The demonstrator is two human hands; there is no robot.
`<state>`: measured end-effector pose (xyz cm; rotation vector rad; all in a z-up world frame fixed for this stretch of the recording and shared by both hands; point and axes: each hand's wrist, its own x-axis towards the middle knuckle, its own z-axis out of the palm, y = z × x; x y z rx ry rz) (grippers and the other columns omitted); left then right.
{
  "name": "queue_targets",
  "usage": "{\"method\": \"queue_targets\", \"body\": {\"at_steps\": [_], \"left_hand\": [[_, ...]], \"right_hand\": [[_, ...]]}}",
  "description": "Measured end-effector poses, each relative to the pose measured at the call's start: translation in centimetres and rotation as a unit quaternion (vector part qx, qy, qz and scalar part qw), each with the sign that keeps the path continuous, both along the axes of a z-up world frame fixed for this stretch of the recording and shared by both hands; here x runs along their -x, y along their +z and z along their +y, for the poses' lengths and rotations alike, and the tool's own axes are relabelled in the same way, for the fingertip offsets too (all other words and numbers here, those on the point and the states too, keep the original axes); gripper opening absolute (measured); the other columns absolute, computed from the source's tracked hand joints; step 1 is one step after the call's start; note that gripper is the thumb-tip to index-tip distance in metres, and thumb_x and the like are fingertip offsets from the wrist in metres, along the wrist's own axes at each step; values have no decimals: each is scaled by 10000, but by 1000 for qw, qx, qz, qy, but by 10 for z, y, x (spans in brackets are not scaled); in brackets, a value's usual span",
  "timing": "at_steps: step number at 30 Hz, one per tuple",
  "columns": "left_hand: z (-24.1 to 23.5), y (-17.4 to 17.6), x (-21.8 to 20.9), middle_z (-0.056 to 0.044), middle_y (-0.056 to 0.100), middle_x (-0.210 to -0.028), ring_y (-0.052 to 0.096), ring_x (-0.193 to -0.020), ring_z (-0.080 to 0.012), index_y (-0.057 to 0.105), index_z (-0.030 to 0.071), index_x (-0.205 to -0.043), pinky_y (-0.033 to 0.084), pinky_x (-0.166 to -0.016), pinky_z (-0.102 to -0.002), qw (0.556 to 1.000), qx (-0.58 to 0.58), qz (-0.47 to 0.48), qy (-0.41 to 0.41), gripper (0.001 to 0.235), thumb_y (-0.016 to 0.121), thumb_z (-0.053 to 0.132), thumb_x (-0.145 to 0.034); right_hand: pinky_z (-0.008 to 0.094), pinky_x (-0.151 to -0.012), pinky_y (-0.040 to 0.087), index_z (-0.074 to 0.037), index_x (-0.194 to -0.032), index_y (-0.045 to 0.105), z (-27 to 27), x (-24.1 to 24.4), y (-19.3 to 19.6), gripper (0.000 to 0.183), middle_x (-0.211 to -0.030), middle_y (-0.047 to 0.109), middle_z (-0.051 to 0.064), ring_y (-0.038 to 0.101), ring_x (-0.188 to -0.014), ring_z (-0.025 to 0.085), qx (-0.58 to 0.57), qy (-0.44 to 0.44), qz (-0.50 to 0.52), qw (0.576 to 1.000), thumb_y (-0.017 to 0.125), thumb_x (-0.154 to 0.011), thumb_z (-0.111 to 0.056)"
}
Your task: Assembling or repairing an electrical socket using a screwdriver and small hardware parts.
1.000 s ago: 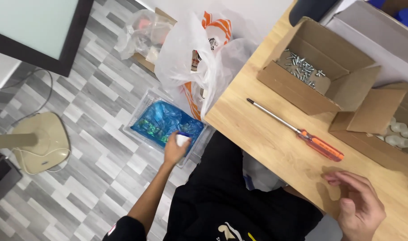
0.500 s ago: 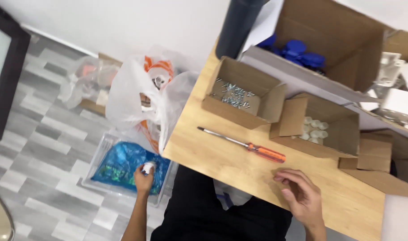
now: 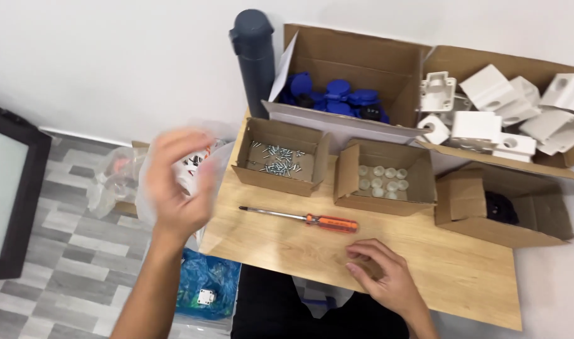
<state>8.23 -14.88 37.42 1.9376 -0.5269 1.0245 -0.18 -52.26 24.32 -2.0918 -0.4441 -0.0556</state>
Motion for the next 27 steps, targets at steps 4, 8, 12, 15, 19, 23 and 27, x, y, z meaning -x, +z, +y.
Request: {"method": "queue_targets", "body": {"at_steps": [4, 8, 12, 15, 19, 23, 27], "left_hand": [[-84, 63, -88, -198, 716, -1255, 672, -1164, -372, 665, -33, -1273, 517, -1069, -473, 977, -175, -28, -116, 225, 659, 109, -1098], [-154, 58, -201, -199, 688, -1353, 638, -1242, -417, 601, 104, -1446, 520, -992, -557, 882, -396, 225, -119, 431, 604, 320, -1072], [-198, 28, -276, -125, 570, -1615, 587, -1432, -386, 511, 231, -1628, 532, -1124, -524, 675, -582, 452, -37, 763, 651, 518, -935], [-207, -7, -303, -75, 558, -1649, 581, -1458, -354, 527, 208, -1625, 508, -1162, -494, 614, -641, 459, -51, 828, 754, 572, -917], [-204, -12, -297, -56, 507, -1679, 530, -1491, -338, 453, 281, -1658, 491, -1167, -512, 631, -599, 492, -30, 713, 654, 536, -1023], [-203, 0, -286, -149, 566, -1513, 661, -1274, -385, 576, 318, -1505, 583, -1022, -526, 668, -576, 471, -25, 536, 760, 418, -1012], [-194, 49, -242, -233, 368, -1546, 695, -1079, -468, 554, 261, -1403, 622, -884, -568, 749, -488, 446, -47, 423, 728, 204, -1022]], "right_hand": [[258, -889, 684, -62, -1125, 807, 0, 0, 3, 210, -1105, 803, 63, 799, -992, 161, -39, 14, -12, 999, 809, -943, -168], [244, -863, 669, -67, -1103, 809, -3, -2, 2, 189, -1101, 798, 44, 787, -950, 135, -52, 15, -12, 998, 814, -950, -177], [257, -853, 648, -54, -1098, 803, -8, 0, 7, 173, -1096, 792, 44, 775, -936, 141, -78, 19, -5, 997, 808, -965, -166], [265, -839, 629, -50, -1126, 804, -9, 0, 6, 184, -1098, 786, 49, 748, -928, 147, -97, 26, -14, 995, 802, -973, -152], [280, -866, 651, -50, -1167, 800, -11, 0, 6, 214, -1103, 777, 55, 755, -958, 164, -108, 38, 6, 993, 785, -994, -174], [284, -890, 650, -70, -1179, 795, -11, 0, 4, 217, -1095, 765, 45, 748, -969, 164, -105, 43, 25, 993, 783, -1001, -193], [273, -884, 634, -69, -1175, 802, -11, 1, 6, 216, -1098, 764, 43, 734, -964, 156, -104, 33, 30, 994, 793, -992, -183]]}}
